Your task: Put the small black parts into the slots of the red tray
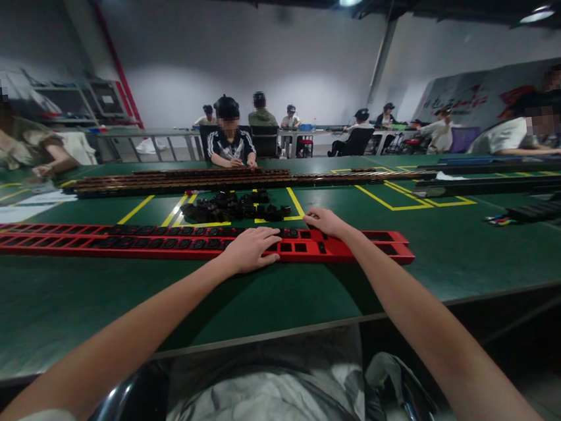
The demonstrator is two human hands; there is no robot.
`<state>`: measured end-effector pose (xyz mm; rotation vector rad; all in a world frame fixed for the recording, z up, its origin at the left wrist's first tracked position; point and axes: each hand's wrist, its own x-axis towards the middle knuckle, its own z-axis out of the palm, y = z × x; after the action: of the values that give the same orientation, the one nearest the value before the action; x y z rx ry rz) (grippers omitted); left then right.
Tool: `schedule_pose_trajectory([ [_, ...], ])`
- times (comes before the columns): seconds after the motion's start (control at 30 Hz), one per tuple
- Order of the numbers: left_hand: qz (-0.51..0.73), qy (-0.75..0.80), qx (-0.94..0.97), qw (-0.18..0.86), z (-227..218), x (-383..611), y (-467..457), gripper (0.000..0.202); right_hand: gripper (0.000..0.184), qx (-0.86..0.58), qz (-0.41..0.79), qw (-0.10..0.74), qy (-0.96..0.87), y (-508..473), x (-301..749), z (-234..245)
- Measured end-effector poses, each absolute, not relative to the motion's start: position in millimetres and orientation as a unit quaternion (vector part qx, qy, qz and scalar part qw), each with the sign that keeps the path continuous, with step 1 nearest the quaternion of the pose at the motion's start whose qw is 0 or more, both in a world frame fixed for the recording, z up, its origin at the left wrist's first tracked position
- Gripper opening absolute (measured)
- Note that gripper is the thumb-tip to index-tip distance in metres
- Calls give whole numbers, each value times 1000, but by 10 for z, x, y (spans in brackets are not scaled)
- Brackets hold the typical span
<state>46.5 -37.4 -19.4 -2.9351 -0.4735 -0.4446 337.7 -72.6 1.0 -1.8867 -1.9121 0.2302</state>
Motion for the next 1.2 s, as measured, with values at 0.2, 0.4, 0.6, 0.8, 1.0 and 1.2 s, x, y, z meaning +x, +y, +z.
schedule_pose_trajectory([
  [0.2,-158,-150,-973,71,-206,472,-363,48,38,-676,93,185,-708,-734,3388,12],
  [0.4,-156,-153,-974,67,-198,470,-370,48,28,-667,101,194,-712,-718,3396,-6],
  [0.6,-149,-153,-975,63,-179,465,-376,49,28,-663,120,317,-667,-709,3425,-1],
  [0.8,-145,-155,-975,62,-186,468,-372,48,42,-631,195,355,-661,-732,3409,5],
  [1.0,-147,-154,-975,59,-198,471,-367,49,50,-623,217,324,-679,-749,3364,-2],
  [1.2,-150,-154,-975,55,-204,469,-363,49,60,-634,179,311,-685,-725,3320,-19],
])
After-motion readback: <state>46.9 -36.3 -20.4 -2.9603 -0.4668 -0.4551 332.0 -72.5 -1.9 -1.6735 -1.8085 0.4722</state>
